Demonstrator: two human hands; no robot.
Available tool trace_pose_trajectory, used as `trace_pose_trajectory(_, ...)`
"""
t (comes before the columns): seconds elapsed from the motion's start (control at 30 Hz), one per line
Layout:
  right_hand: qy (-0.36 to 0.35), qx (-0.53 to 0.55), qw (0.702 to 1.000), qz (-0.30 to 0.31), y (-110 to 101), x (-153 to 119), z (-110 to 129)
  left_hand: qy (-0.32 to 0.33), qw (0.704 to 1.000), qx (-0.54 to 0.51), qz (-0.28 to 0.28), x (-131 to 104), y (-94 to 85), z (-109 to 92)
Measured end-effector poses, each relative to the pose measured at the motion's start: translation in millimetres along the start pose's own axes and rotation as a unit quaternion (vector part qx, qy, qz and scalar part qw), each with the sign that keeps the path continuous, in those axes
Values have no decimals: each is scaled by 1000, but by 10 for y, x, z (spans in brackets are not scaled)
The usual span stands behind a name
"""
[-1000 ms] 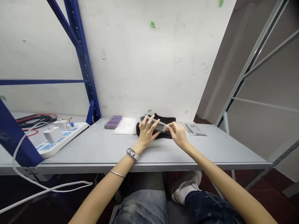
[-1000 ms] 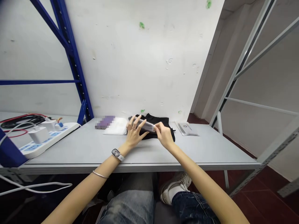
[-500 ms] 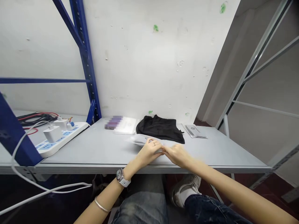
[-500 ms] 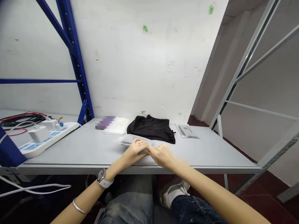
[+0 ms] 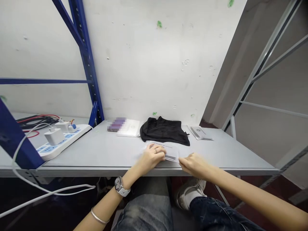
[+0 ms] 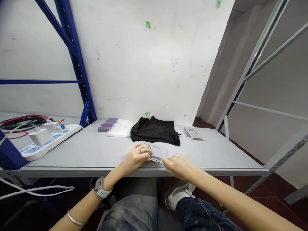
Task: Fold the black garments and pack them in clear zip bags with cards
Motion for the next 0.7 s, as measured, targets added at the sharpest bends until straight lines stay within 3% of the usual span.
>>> trace_pose_trajectory(0.13, 48, -9, 998, 31, 96, -107, -349, -54, 998, 7, 34, -73, -146, 285)
trace_pose_trajectory(0.23, 65, 5, 997, 34, 103, -121, -464, -68, 994, -14, 86, -132, -206, 406)
trace_pose_trajectory(0.43, 62, 39, 996, 45, 51, -103, -421, -129, 983, -43, 127, -219, -392, 619)
trace_pose_trajectory(0.7, 69, 5, 994, 90, 109, -96, -352, -167, 958, -106, 206, -260, -241, 668)
Point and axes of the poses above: each hand's wrist, its own x-axis towards the middle knuckle, its own y-axis out of the palm, z = x × y, the point moved 10 cm from there along x, towards the middle knuckle, and after that the axes turned 4 degrees about y, right-handed, at the moved point
